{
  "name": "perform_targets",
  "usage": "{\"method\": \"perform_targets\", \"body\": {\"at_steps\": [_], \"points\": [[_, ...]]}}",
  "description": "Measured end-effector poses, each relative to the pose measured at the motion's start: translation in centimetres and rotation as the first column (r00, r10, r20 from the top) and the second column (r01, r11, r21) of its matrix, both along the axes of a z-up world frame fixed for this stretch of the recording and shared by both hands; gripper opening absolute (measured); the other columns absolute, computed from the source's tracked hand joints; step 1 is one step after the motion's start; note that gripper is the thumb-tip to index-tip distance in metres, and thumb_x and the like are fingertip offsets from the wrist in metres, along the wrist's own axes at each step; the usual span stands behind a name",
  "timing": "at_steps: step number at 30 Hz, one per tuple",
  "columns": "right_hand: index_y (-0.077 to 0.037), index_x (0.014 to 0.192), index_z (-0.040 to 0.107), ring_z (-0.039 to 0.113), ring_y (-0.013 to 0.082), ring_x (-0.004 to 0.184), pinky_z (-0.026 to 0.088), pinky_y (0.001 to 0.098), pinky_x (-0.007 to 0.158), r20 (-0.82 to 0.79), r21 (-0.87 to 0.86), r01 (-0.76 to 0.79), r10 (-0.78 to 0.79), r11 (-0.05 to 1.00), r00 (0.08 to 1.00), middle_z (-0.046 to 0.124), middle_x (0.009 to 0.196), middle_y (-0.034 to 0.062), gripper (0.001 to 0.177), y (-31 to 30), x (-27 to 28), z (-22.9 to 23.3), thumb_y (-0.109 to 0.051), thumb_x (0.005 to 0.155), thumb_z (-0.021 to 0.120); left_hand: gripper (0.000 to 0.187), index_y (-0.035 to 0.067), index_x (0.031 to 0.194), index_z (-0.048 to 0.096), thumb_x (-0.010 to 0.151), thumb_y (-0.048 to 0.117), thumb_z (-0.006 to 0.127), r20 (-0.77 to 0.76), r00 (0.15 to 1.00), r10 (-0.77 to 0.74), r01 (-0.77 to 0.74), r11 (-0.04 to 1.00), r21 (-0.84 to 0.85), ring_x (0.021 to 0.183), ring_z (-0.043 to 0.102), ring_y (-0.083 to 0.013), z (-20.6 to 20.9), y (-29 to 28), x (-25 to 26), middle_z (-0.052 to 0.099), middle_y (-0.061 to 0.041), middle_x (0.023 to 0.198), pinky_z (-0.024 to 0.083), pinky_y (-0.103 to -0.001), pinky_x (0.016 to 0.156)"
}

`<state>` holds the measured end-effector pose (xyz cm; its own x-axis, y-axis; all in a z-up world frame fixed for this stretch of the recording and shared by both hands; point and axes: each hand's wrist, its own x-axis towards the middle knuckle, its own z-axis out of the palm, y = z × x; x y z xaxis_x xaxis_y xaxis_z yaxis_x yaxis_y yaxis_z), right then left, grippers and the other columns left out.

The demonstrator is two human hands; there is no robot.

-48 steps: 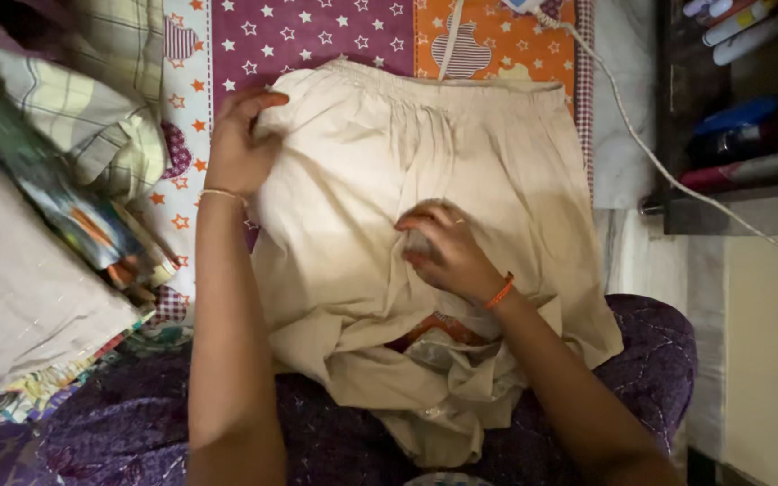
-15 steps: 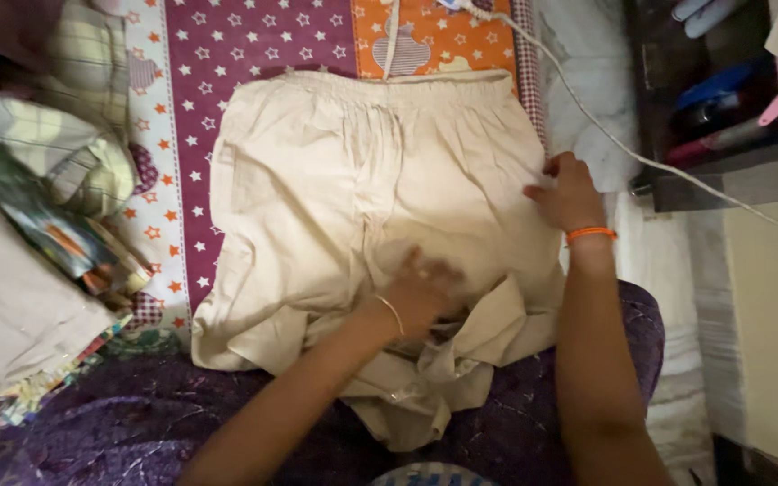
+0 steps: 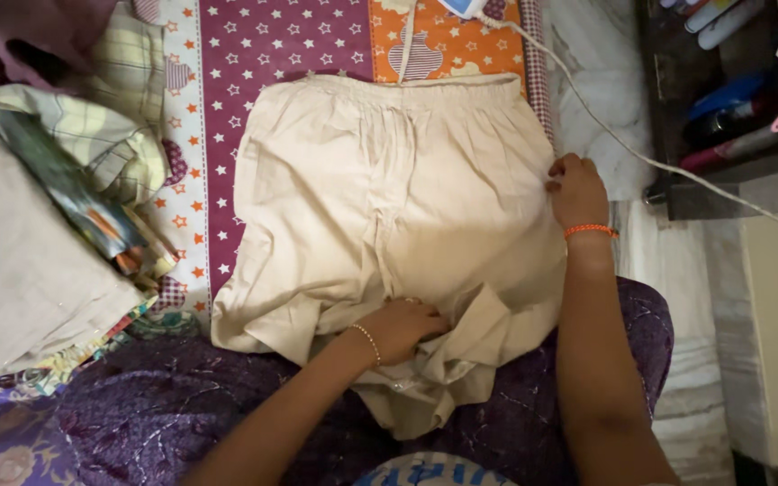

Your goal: The person irons a pair of beige trousers laid out on a bed. They use a blue and white electric iron to smooth the fabric, repeatedly adjusting the trousers and ironing different sections including the legs and waistband.

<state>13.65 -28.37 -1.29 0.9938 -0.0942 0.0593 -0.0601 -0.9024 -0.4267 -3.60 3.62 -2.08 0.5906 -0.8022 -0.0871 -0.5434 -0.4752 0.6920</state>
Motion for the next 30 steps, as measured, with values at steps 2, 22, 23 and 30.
{"method": "perform_targets", "body": {"at_steps": [2, 22, 23, 30], "points": [[-0.004, 0.109, 0.071, 0.059, 0.0454, 0.103, 0.048, 0.0479, 0.087, 0.145, -0.100, -0.142, 0.156, 0.985, 0.977, 0.066, 0.117, 0.0249, 0.030, 1.0, -0.4, 0.9, -0.003, 0.079, 0.073, 0.042, 0.015, 0.120, 0.068, 0.078, 0.011, 0.071, -0.009, 1.000, 0.004, -0.004, 1.000, 0.013, 0.112, 0.064, -0.0333, 0.4, 0.3, -0.2, 0.067, -0.010, 0.118, 0.048, -0.048, 0.099], [0.000, 0.146, 0.054, 0.045, 0.0457, 0.140, 0.036, 0.0501, 0.117, 0.238, 0.001, -0.438, 0.425, 0.899, 0.873, 0.053, 0.150, 0.0273, 0.044, 5.5, 2.2, -3.0, -0.009, 0.103, 0.057, 0.102, 0.014, 0.159, 0.027, 0.077, 0.042, 0.082, 0.255, 0.907, 0.334, -0.419, 0.768, 0.484, 0.146, 0.033, -0.0324, 2.5, 2.6, 6.8, 0.021, -0.006, 0.167, 0.031, -0.053, 0.114], [0.001, 0.146, 0.053, 0.046, 0.0463, 0.139, 0.036, 0.0504, 0.117, 0.230, 0.025, -0.423, 0.407, 0.906, 0.884, 0.052, 0.150, 0.0289, 0.045, 5.2, 2.1, -2.9, -0.010, 0.102, 0.057, 0.103, 0.015, 0.158, 0.028, 0.076, 0.042, 0.083, 0.259, 0.906, 0.333, -0.420, 0.774, 0.474, 0.145, 0.033, -0.0331, 2.8, 2.7, 6.9, 0.020, -0.007, 0.167, 0.031, -0.052, 0.115], [-0.011, 0.140, 0.062, 0.038, 0.0394, 0.147, 0.031, 0.0503, 0.120, 0.153, -0.007, -0.428, 0.424, 0.904, 0.892, 0.045, 0.157, 0.0199, 0.043, 8.7, 0.6, -2.2, -0.019, 0.098, 0.066, 0.098, 0.016, 0.158, 0.031, 0.082, 0.061, 0.073, 0.236, 0.876, 0.421, -0.481, 0.794, 0.370, 0.135, 0.043, -0.0363, 2.4, 3.0, 7.5, 0.018, -0.009, 0.169, 0.036, -0.055, 0.109]]}}
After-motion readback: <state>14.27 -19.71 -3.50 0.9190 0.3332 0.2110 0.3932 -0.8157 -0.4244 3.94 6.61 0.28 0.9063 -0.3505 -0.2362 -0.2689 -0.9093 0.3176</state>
